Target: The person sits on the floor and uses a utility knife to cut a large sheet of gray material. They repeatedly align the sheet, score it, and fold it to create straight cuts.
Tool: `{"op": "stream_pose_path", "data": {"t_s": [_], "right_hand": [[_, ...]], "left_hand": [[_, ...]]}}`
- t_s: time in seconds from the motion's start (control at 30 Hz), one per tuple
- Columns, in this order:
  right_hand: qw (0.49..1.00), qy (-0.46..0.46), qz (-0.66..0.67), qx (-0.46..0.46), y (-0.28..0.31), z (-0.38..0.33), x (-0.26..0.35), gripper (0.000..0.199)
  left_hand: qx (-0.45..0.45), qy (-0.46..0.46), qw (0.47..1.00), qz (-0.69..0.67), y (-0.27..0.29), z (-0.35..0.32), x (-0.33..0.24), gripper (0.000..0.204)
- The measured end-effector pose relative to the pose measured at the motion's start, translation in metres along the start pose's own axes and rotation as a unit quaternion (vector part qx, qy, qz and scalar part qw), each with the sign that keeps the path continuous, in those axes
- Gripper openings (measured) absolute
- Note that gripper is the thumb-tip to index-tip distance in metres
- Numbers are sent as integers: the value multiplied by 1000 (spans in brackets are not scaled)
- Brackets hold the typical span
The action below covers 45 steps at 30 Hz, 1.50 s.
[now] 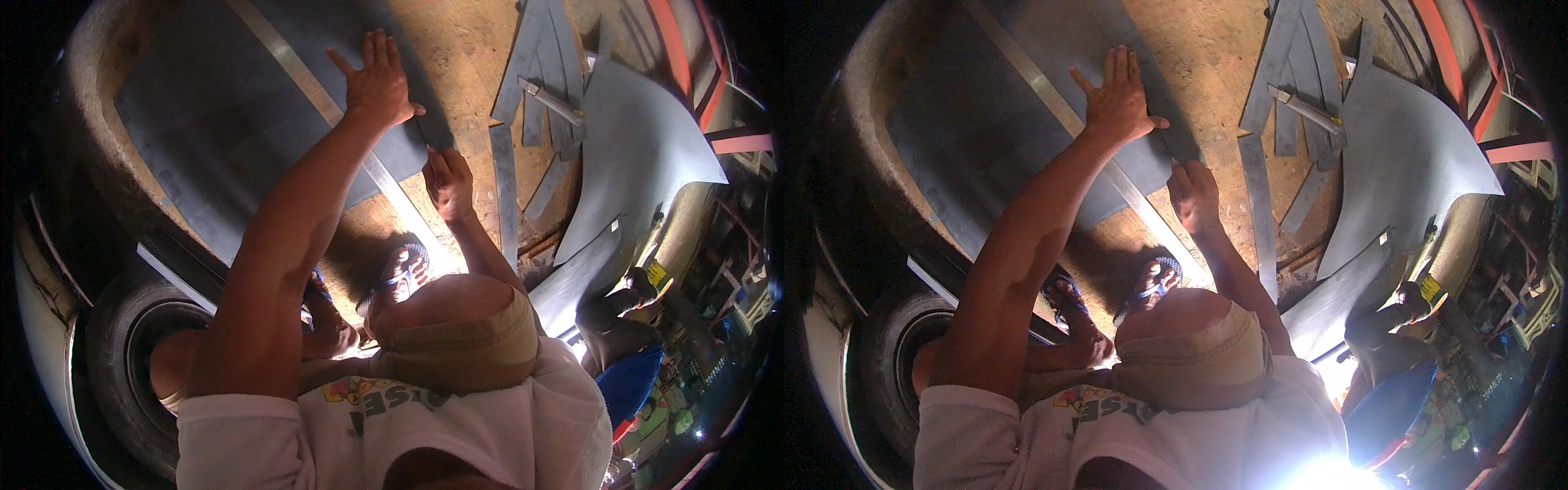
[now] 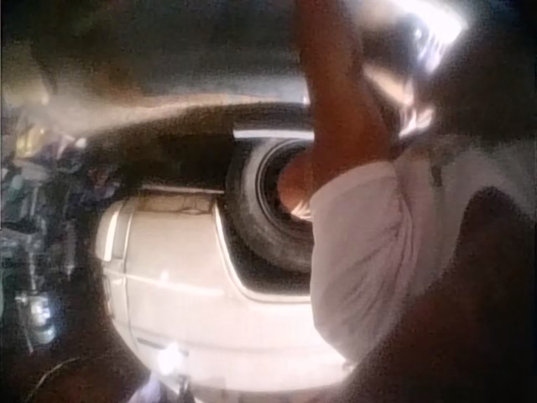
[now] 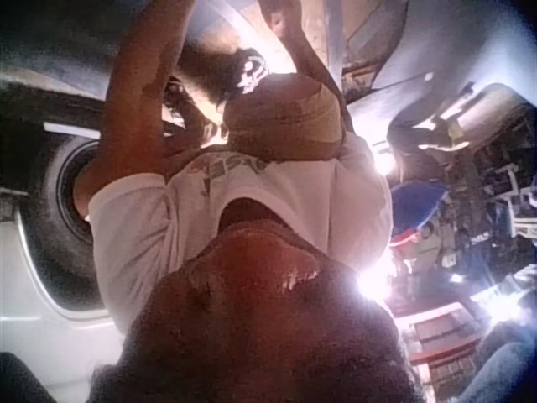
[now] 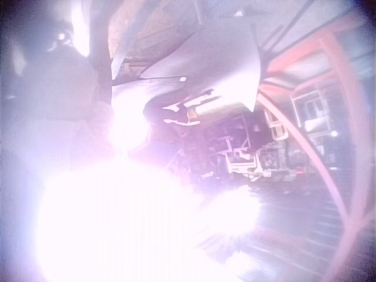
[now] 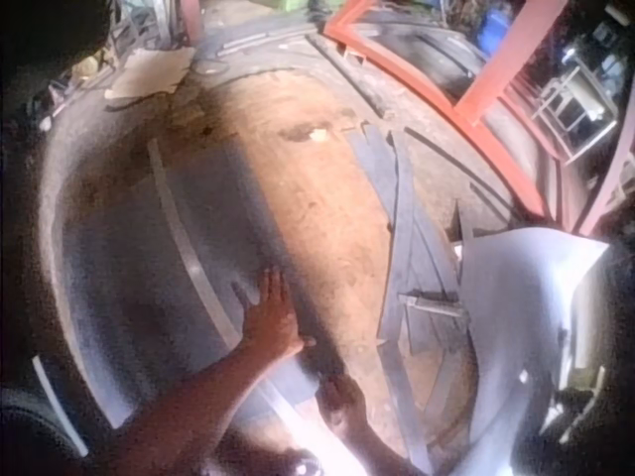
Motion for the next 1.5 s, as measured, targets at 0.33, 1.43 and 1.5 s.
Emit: {"op": "stream_pose_path", "data": {"t_s": [0.33,1.43,1.5], "right_hand": [[999,8,-21,50,-6,28,4,15],[979,189,69,-30,16,346,30,20],[972,225,57,-48,-19,381,33,19]], "left_hand": [[15,1,1000,1,0,1,-1,127],[-210,-53,971,-105,3,144,117,87],[-252,-56,958,-123,-6,143,124,88]]}}
Point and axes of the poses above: each hand's wrist, its own z-axis towards the middle knuckle, its own y-axis out of the back of the hand, x = y × z, the point moved 2 cm from there along z, towards the middle knuckle, and after that the axes turned 4 degrees about y, right-handed, at the moved point
